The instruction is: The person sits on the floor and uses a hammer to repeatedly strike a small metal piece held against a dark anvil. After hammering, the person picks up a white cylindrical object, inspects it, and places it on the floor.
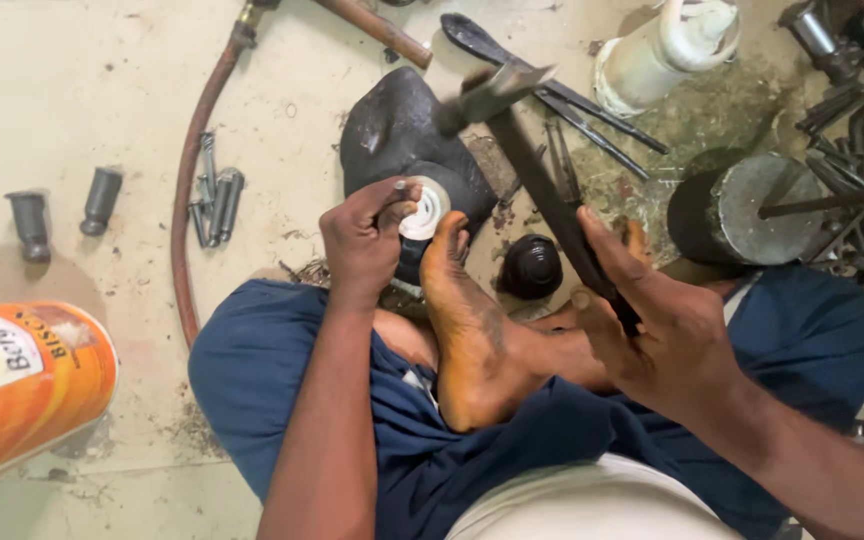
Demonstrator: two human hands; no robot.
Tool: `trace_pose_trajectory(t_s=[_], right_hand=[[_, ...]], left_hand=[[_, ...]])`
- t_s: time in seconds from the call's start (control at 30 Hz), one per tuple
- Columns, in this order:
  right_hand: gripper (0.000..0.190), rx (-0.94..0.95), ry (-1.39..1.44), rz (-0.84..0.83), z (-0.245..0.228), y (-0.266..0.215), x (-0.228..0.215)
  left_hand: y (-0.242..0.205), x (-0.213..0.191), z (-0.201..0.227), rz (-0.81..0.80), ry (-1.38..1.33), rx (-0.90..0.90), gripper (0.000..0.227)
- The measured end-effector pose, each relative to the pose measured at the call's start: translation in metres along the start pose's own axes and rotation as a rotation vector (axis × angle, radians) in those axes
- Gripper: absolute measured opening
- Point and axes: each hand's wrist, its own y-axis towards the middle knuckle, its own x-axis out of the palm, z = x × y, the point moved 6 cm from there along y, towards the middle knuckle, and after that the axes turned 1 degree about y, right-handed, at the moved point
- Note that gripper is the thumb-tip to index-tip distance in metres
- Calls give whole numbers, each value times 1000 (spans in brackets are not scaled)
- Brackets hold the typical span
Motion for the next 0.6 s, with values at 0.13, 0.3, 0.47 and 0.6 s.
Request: trace_pose_trajectory(t_s=[0.13, 0.3, 0.47, 0.6], right_hand=[[58, 69, -29, -45, 3, -5, 14], [55, -29, -70, -24, -2, -7, 18], [46, 113, 74, 190, 6, -18, 12], [52, 54, -80, -68, -1, 15, 42]], left_hand=[[-4, -2, -5, -56, 161, 57, 17], [-2, 1, -5, -75, 176, 114, 28], [-3, 4, -8, -88, 214, 83, 28], [-1, 4, 0, -94, 161, 83, 25]])
